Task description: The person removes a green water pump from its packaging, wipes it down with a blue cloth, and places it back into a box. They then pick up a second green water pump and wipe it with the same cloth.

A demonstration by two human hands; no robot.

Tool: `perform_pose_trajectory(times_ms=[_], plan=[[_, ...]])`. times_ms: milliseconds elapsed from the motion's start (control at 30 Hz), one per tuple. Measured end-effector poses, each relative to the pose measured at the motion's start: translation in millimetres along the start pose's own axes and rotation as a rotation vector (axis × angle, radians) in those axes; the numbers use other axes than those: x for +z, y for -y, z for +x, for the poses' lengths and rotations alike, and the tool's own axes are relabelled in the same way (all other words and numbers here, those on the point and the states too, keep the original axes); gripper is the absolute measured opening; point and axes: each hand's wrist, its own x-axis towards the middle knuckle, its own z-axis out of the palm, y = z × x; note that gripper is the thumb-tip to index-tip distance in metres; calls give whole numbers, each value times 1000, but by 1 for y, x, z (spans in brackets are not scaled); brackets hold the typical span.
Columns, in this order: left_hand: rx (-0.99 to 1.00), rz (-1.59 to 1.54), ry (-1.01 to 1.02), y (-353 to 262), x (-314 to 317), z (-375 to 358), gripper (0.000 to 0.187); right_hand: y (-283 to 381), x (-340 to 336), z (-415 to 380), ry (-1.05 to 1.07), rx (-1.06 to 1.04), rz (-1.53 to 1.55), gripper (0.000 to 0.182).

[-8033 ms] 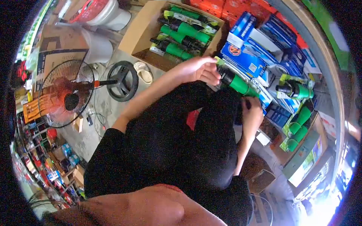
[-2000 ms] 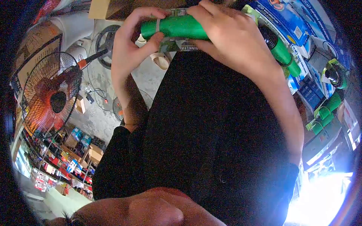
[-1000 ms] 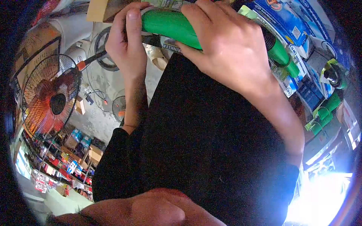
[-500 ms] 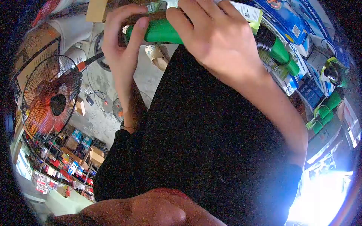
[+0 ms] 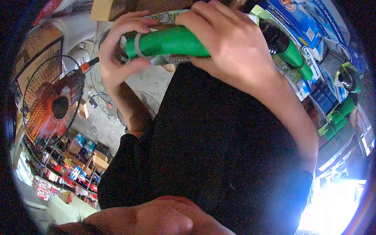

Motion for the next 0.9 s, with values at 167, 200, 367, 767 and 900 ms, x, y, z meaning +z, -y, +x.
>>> perform_pose_trajectory(times_ms=[167, 200, 367, 767, 900], plan=[[-67, 64, -4, -9, 10, -8, 52, -6, -9, -3, 103, 81, 269, 56], [-54, 61, -4, -8, 11, -8, 54, -9, -13, -4, 103, 79, 269, 56], [-73, -18, -58, -2, 12, -13, 53, -22, -22, -8, 125, 2, 186, 57], [-228, 101, 25, -6, 42, -5, 57, -14, -27, -5, -4, 108, 185, 47], [-118, 183, 27, -13, 44, 11, 54, -18, -19, -11, 4, 50, 87, 51]])
